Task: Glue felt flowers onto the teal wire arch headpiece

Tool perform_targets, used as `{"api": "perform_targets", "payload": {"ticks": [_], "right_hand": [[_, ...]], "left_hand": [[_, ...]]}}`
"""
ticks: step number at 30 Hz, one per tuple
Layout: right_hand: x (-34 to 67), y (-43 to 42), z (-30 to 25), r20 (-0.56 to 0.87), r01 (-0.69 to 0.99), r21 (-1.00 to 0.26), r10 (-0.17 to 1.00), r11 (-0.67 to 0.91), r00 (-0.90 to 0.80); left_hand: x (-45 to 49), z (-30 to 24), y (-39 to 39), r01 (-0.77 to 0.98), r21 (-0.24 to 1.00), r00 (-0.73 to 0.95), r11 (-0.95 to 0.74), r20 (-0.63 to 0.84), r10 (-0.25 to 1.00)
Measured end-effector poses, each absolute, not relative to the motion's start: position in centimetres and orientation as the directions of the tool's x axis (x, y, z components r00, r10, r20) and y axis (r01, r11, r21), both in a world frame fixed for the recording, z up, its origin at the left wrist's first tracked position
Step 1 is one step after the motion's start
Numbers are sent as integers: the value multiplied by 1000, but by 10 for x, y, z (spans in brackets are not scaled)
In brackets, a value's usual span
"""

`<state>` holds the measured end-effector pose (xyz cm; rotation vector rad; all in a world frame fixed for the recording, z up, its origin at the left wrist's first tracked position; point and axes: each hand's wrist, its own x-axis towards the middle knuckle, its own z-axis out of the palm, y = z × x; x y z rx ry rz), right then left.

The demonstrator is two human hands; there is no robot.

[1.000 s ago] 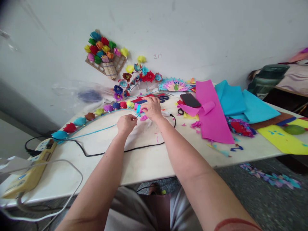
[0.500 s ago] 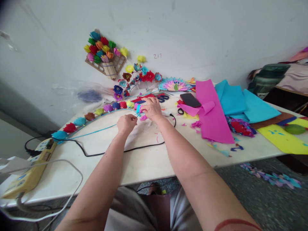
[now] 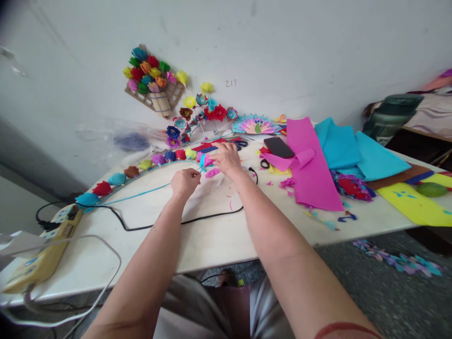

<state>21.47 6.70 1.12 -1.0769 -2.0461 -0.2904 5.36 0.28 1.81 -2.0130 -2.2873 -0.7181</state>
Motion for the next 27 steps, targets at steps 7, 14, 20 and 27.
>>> {"api": "perform_targets", "payload": {"ticks": [7,14,20,27], "right_hand": [[231,79,8,782,819,-218,597,531,-178],[222,68,21,788,780,-230,582,582,-202],[212,59,24,773,751,-204,574,628,-270],[216,63,20,741,810,-382,671,445,-19]], "left_hand": [[50,18,4,938,334,-194,89,297,935],[47,16,6,926,366,-206,92,288,935],[45,17,6,902,422,-216,93,253,943],[45,20,4,850,519,-250,89,250,935]]}}
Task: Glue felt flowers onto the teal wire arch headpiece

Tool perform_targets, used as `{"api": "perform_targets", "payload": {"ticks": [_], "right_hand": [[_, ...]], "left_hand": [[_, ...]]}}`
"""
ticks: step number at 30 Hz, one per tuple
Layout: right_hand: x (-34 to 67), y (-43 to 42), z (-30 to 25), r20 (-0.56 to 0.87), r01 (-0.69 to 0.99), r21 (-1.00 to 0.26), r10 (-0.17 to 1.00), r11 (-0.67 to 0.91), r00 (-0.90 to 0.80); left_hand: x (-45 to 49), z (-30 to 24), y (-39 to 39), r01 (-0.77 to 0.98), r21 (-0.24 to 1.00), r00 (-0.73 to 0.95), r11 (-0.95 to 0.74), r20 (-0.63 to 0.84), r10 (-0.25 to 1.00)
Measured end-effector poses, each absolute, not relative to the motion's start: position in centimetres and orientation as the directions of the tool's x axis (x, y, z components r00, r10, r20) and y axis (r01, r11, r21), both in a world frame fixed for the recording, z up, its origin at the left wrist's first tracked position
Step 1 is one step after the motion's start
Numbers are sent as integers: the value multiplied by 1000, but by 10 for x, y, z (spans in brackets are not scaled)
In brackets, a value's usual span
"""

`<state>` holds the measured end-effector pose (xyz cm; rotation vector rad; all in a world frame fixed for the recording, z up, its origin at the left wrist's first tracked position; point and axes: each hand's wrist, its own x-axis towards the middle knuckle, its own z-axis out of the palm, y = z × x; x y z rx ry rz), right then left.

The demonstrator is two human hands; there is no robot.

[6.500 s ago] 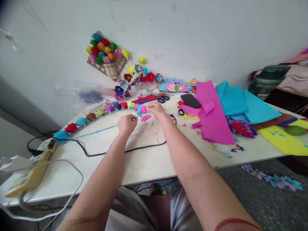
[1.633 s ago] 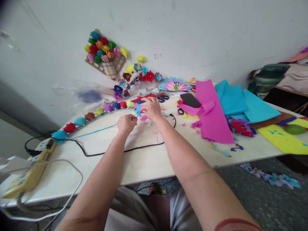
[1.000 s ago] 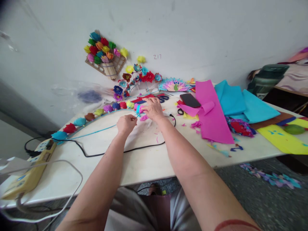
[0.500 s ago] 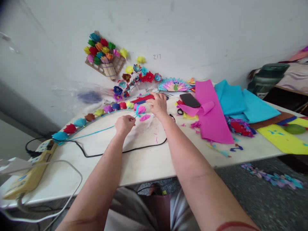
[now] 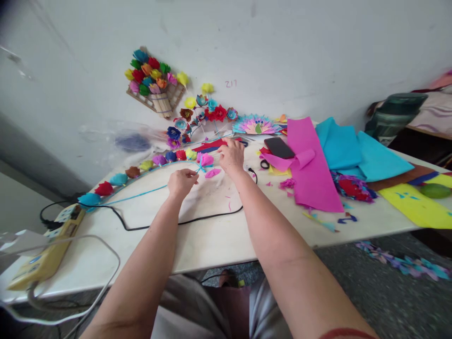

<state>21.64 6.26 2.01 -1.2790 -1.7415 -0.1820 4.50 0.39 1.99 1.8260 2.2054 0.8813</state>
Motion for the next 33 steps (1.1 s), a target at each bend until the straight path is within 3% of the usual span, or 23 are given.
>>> {"api": "perform_targets", "payload": {"ticks": [7,12,18,23,33], "right_hand": [[218,76,16,501,683,-668,857,297,118],[220,78,16,456,600,-741,881,301,121],[217,78,15,439,449,-821,893,352,101],[218,79,14,494,372,-814,869,446,38],[218,75,20,587,414,-715,806,564,-84]], "left_hand": [[32,17,8,707,706,-144,-41,201,969],[22,13,10,522,843,14,-131,145,989],[20,14,7,440,885,119,-155,113,986],[16,10,8,444,887,160,-127,61,985],[10,5,10,423,901,208,-91,1,978]]}}
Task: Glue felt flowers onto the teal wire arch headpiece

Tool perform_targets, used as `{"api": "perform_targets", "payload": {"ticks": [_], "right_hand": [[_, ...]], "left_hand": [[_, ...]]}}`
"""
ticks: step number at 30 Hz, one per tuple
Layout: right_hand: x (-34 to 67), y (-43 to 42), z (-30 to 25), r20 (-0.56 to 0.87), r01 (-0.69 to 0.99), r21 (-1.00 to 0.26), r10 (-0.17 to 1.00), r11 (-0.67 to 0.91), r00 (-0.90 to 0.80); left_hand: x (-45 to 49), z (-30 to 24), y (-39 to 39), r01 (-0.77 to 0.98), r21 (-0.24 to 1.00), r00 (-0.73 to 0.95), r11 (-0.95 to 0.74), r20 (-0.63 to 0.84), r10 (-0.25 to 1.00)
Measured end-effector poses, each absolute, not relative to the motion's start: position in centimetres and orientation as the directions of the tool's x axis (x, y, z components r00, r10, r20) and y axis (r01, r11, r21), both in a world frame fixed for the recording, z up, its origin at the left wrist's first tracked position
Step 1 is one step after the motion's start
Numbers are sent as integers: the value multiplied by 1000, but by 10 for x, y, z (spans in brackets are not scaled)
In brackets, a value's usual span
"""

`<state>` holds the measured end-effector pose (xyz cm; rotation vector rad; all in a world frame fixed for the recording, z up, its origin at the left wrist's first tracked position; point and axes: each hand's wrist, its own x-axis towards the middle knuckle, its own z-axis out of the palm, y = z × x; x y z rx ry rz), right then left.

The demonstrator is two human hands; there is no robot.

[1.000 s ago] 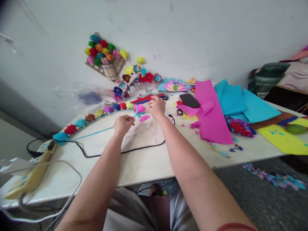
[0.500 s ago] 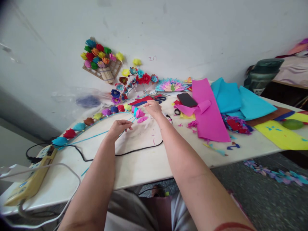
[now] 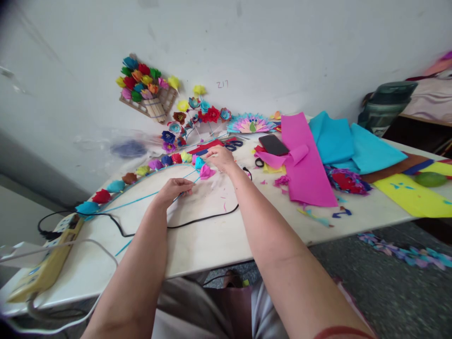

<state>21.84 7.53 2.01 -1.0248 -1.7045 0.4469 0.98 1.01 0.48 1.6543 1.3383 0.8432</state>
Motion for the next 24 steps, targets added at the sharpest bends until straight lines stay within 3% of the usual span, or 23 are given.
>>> {"api": "perform_targets", "payload": {"ticks": [24], "right_hand": [[219,70,22,641,585,-595,765,552,-70]], "left_hand": [[10,1,15,410,907,101,-99,63,993]]}}
